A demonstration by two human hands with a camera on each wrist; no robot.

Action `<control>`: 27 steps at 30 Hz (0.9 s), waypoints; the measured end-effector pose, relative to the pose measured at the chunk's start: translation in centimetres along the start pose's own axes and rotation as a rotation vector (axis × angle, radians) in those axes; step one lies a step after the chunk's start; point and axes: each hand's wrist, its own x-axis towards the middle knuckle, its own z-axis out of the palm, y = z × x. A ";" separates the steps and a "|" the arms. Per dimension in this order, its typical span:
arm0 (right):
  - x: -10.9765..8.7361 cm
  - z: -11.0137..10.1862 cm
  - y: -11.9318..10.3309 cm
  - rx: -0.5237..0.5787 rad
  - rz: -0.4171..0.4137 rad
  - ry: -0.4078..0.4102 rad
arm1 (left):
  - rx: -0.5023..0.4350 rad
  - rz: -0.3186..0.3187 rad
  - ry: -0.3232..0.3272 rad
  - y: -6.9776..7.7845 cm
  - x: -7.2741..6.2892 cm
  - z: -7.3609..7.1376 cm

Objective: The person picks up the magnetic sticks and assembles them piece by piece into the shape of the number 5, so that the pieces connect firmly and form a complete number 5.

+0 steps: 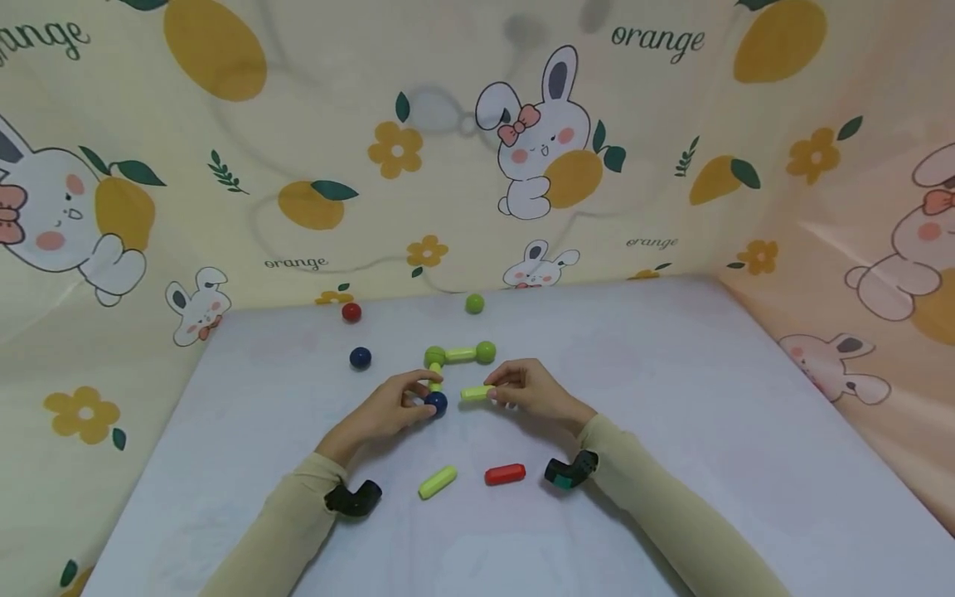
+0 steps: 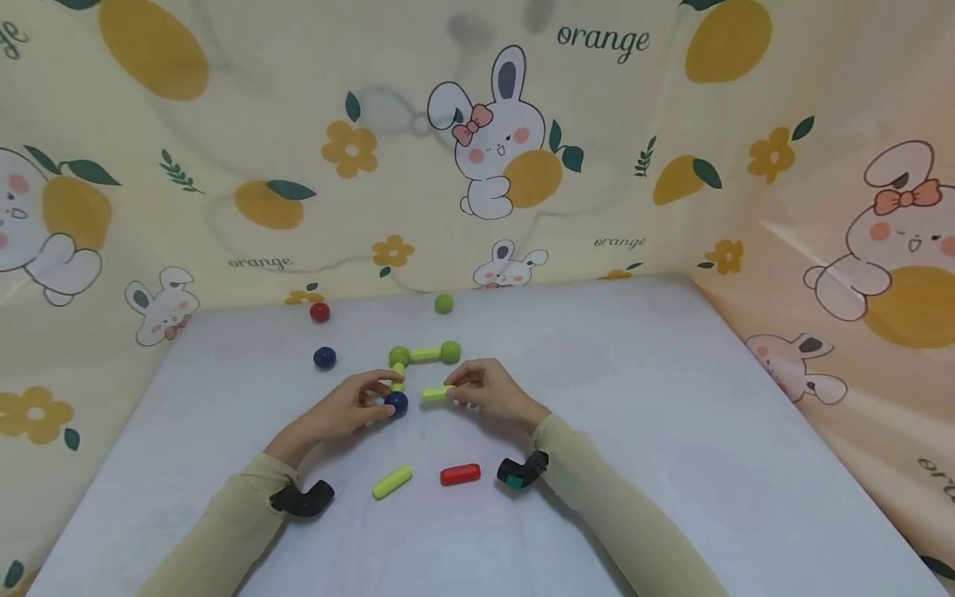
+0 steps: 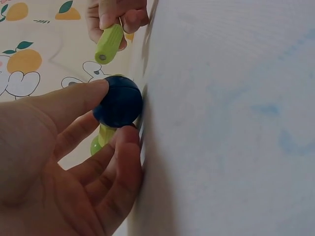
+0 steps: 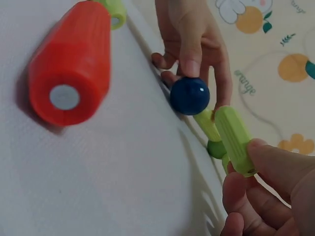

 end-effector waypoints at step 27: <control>0.5 1.8 -0.6 -0.061 -0.010 0.018 | -0.043 0.028 -0.039 -0.4 0.3 -0.3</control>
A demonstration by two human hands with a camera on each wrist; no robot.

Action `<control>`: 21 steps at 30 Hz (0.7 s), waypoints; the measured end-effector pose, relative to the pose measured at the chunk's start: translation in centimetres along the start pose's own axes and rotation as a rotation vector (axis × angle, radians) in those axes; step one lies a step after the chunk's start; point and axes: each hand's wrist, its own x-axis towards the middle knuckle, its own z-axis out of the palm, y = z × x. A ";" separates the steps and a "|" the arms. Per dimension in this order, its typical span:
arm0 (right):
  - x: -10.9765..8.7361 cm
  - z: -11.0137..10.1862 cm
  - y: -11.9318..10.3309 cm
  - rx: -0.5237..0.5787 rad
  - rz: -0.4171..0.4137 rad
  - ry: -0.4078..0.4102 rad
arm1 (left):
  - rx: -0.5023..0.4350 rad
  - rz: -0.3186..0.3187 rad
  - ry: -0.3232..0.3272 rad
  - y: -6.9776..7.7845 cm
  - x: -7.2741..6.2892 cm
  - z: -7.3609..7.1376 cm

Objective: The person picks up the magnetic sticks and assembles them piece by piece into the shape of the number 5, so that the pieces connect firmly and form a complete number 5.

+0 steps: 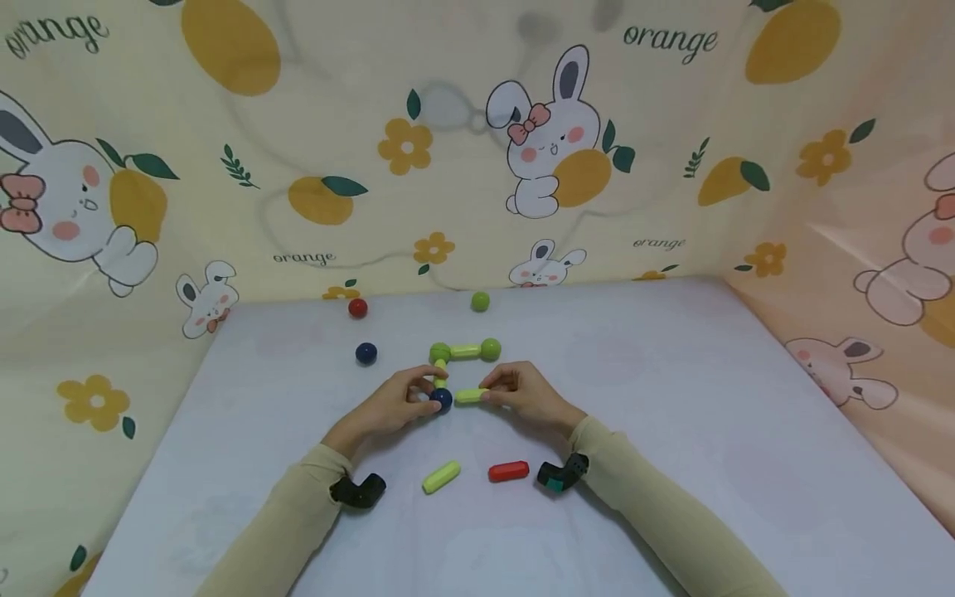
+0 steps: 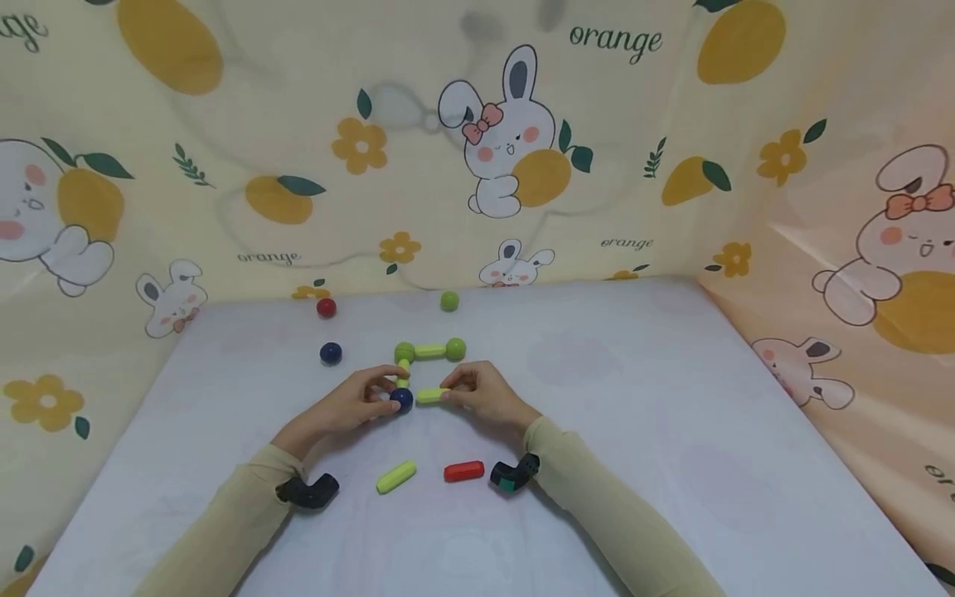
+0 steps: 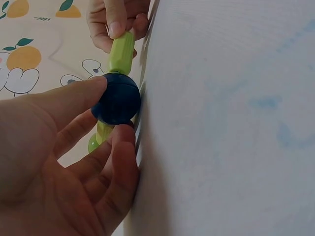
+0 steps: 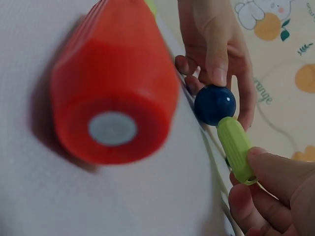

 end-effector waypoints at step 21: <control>0.3 0.5 0.1 -0.024 -0.003 0.007 | 0.016 -0.004 0.016 0.5 -0.3 0.1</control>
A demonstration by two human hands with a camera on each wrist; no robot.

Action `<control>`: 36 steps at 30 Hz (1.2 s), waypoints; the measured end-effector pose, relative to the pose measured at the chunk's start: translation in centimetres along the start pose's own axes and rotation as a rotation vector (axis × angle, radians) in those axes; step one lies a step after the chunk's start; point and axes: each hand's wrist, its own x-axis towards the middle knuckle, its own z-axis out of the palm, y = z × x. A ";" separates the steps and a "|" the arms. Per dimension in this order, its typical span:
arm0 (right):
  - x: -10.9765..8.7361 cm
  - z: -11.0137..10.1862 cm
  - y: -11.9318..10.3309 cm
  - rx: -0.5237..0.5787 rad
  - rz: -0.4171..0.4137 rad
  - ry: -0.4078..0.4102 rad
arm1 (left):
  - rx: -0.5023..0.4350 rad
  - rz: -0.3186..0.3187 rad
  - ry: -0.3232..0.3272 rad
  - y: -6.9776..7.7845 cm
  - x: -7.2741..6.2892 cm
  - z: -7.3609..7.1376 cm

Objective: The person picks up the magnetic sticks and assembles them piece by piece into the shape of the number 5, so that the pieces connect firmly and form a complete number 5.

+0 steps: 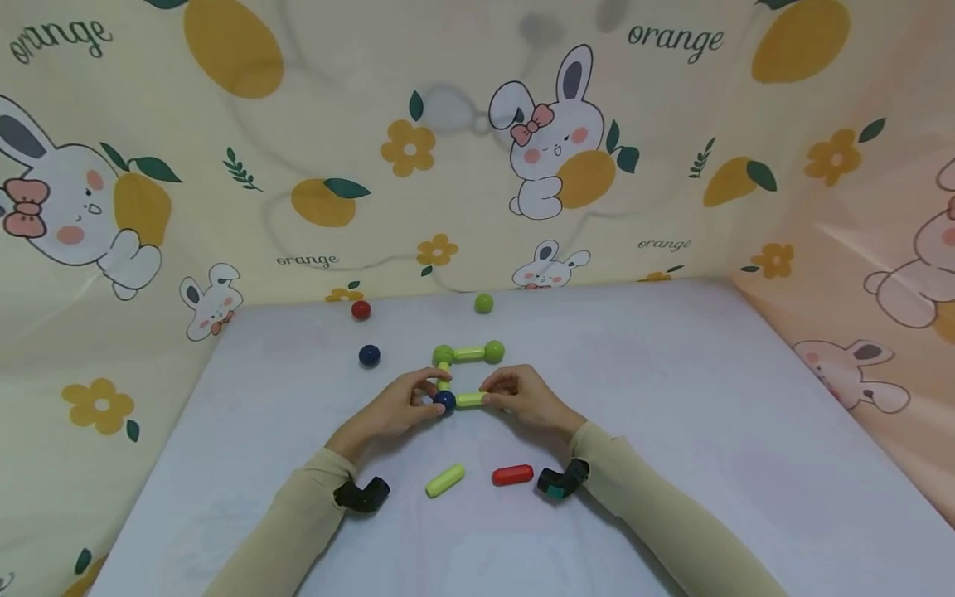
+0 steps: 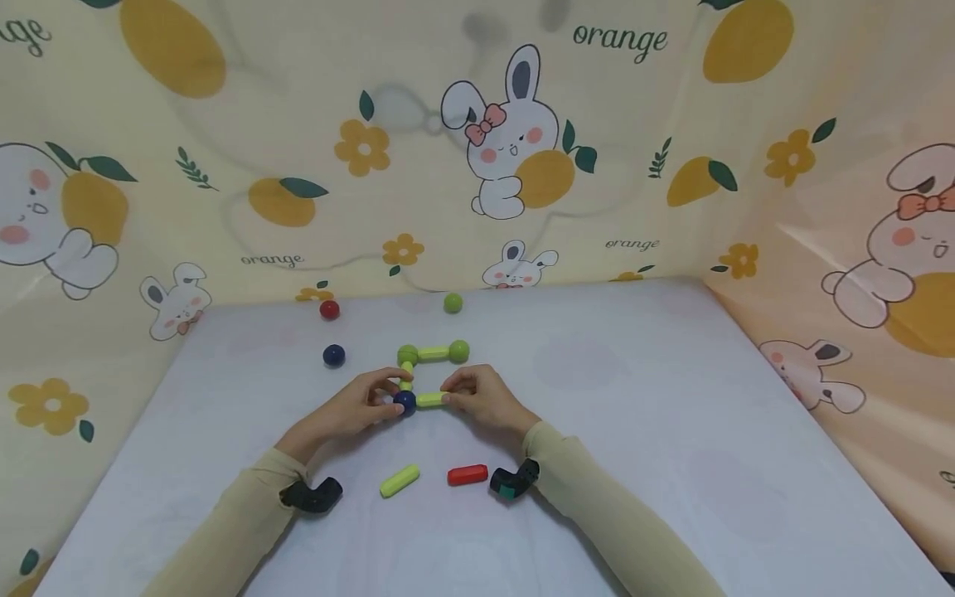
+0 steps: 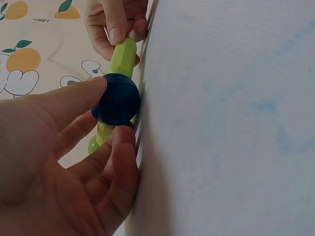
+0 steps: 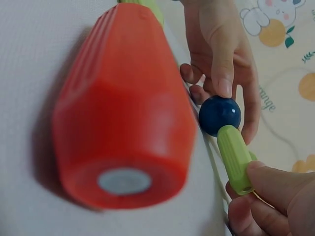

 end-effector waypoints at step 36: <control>-0.1 -0.2 0.0 0.006 0.005 -0.006 | 0.028 0.006 0.041 0.0 0.0 0.4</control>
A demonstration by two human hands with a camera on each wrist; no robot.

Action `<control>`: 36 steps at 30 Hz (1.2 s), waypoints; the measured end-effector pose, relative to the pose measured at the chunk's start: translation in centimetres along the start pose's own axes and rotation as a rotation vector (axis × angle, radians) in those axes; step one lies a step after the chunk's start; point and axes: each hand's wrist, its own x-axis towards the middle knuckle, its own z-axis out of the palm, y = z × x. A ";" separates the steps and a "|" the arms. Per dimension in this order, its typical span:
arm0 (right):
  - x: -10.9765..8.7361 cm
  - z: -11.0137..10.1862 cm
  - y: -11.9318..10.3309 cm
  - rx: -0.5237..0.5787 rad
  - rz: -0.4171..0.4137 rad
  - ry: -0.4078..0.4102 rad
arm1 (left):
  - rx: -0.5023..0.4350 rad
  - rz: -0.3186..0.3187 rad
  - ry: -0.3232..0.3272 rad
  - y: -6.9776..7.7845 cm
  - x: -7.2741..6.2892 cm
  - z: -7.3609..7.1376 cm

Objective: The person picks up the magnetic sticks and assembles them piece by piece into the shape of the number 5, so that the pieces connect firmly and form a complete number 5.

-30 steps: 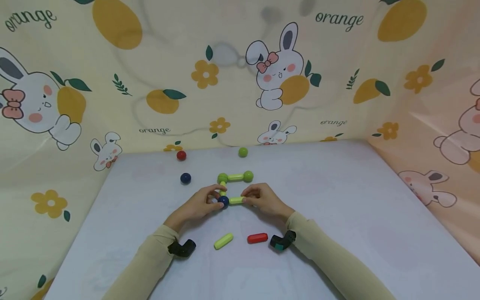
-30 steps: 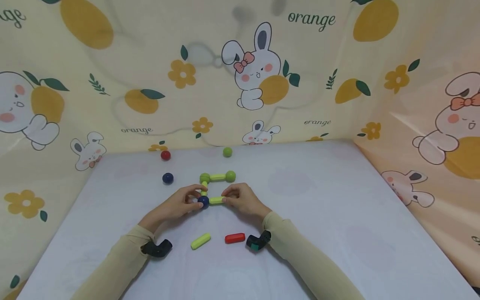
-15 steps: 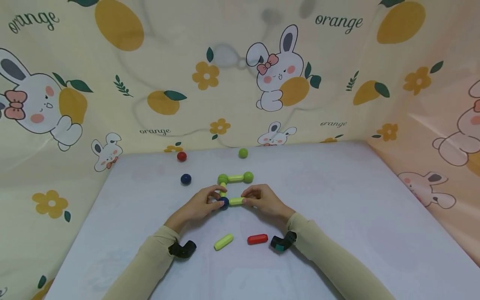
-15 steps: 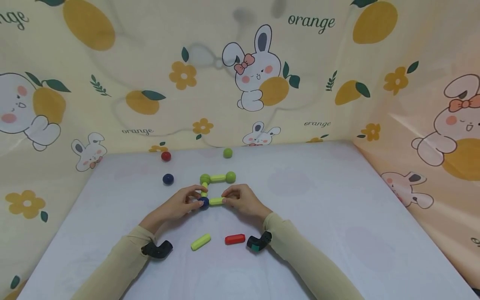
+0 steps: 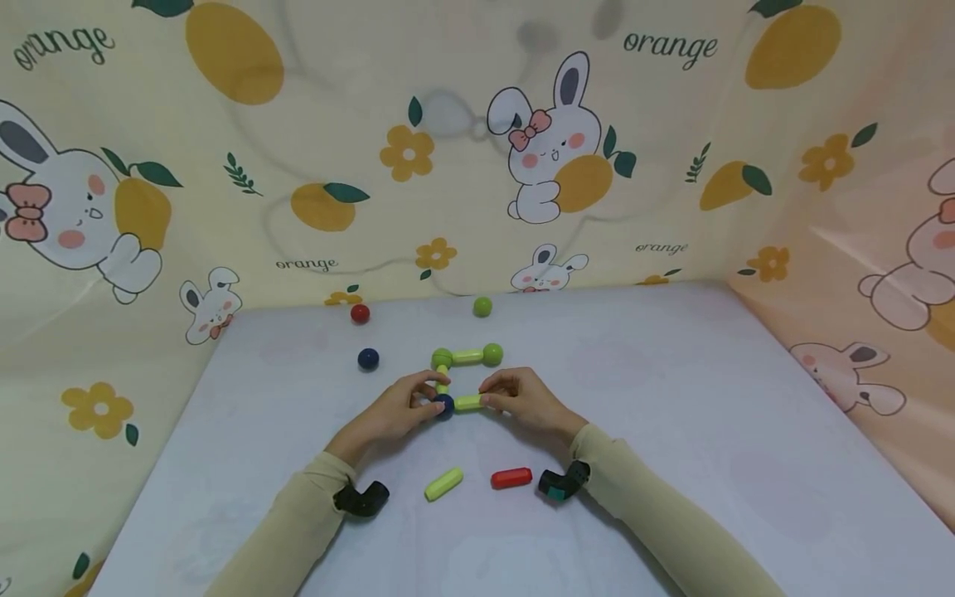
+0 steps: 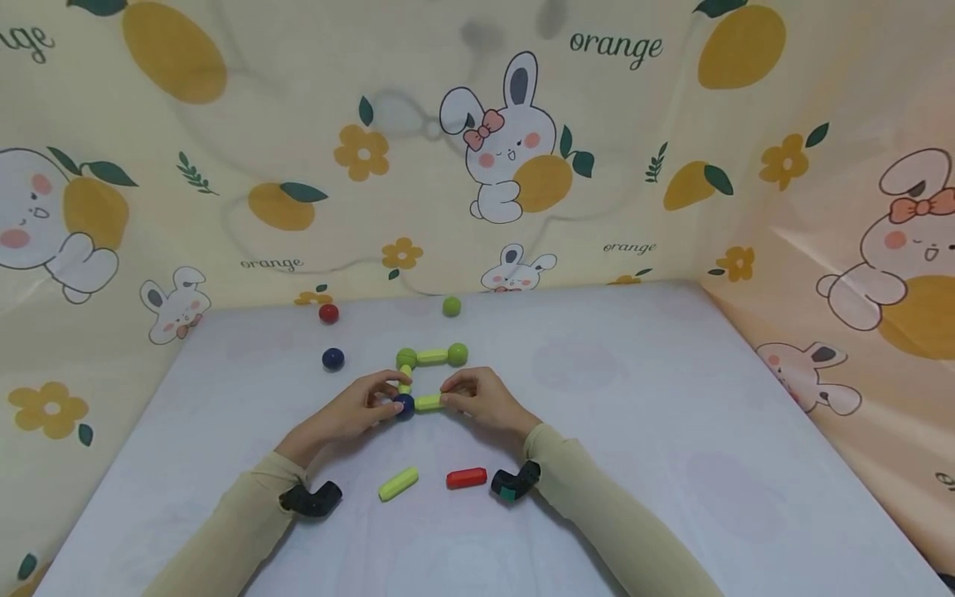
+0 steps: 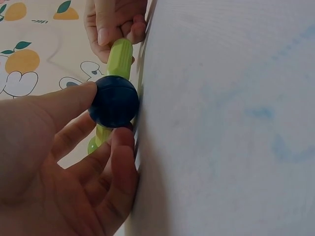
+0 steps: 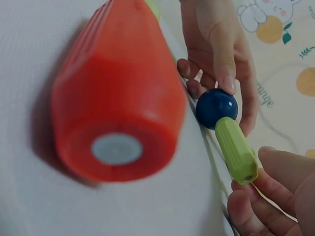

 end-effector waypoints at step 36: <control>8.0 -7.6 -1.4 -0.045 0.083 0.193 | -0.021 -0.008 -0.015 -0.3 0.2 -0.1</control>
